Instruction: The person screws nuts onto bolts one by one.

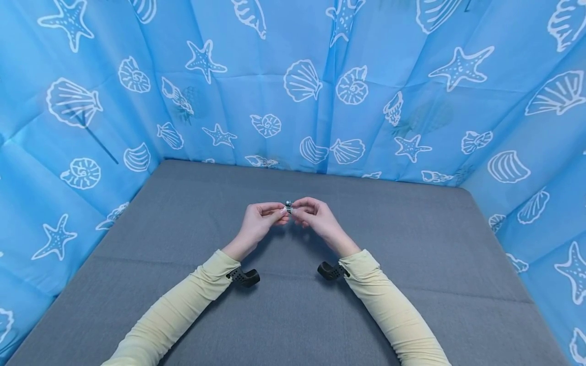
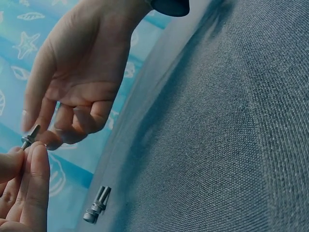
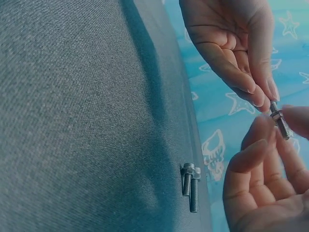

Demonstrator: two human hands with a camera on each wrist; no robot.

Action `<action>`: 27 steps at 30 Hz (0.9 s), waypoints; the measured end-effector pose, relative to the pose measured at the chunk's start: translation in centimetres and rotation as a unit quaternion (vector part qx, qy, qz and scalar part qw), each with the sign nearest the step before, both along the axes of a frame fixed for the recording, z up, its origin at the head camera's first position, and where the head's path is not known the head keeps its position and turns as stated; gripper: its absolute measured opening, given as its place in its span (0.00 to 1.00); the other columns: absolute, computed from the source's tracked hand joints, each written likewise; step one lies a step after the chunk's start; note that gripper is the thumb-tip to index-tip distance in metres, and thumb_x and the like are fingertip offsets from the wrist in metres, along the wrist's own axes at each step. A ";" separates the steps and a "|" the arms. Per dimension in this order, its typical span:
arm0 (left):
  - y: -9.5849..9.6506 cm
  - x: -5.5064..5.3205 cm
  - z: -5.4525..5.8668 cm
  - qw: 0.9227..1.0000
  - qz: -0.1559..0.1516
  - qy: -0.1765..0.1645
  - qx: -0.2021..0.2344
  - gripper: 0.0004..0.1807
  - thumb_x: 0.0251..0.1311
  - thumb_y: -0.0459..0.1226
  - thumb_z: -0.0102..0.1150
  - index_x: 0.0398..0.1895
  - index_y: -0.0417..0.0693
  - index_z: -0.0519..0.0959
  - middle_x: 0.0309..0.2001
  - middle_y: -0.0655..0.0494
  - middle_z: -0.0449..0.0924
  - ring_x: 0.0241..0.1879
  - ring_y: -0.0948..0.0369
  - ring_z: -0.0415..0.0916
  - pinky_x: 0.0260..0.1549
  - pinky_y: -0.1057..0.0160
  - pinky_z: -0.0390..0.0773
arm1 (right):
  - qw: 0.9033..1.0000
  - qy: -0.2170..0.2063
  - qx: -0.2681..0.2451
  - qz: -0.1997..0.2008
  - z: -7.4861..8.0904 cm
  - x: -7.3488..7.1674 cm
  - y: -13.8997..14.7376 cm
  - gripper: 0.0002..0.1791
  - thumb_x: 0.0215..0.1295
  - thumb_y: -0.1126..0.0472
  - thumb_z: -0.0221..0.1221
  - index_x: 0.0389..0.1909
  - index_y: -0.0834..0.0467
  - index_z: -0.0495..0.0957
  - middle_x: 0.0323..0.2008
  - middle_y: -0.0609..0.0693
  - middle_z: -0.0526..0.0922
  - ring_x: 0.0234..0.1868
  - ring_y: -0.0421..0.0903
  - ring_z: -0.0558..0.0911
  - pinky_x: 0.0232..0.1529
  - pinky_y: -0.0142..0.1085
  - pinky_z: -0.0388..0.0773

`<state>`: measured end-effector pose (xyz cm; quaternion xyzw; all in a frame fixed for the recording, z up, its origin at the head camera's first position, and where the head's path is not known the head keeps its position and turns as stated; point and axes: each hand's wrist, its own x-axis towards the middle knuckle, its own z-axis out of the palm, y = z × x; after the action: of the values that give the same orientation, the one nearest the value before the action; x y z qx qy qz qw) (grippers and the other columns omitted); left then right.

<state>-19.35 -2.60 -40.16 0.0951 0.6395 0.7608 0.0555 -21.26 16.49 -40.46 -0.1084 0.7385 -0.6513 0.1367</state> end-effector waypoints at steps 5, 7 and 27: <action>-0.2 0.4 0.7 1.000 -0.009 0.001 -0.001 0.13 0.62 0.25 0.58 0.46 0.22 0.76 0.40 0.29 0.80 0.40 0.43 0.82 0.41 0.56 0.83 | 1.000 0.022 0.015 0.000 0.0 -0.1 -0.1 0.14 0.66 0.62 0.61 0.48 0.66 0.77 0.39 0.57 0.83 0.36 0.51 0.80 0.40 0.49 0.79; -0.1 0.4 0.6 1.000 -0.006 0.004 0.000 0.12 0.62 0.25 0.58 0.45 0.22 0.77 0.40 0.28 0.80 0.38 0.44 0.82 0.40 0.56 0.83 | 1.000 0.014 0.025 -0.001 0.1 -0.1 -0.1 0.14 0.68 0.59 0.59 0.46 0.67 0.78 0.38 0.58 0.83 0.36 0.49 0.81 0.41 0.48 0.79; -0.3 0.3 0.4 1.000 -0.012 0.008 -0.008 0.13 0.63 0.26 0.57 0.47 0.20 0.76 0.41 0.28 0.79 0.38 0.47 0.83 0.41 0.56 0.83 | 0.999 0.004 0.040 -0.004 -0.1 -0.1 0.0 0.19 0.68 0.53 0.59 0.49 0.65 0.78 0.40 0.60 0.83 0.39 0.49 0.81 0.44 0.49 0.80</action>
<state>-19.04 -2.88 -39.75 0.1082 0.6447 0.7543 0.0608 -21.40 16.50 -40.53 -0.1022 0.7651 -0.6211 0.1353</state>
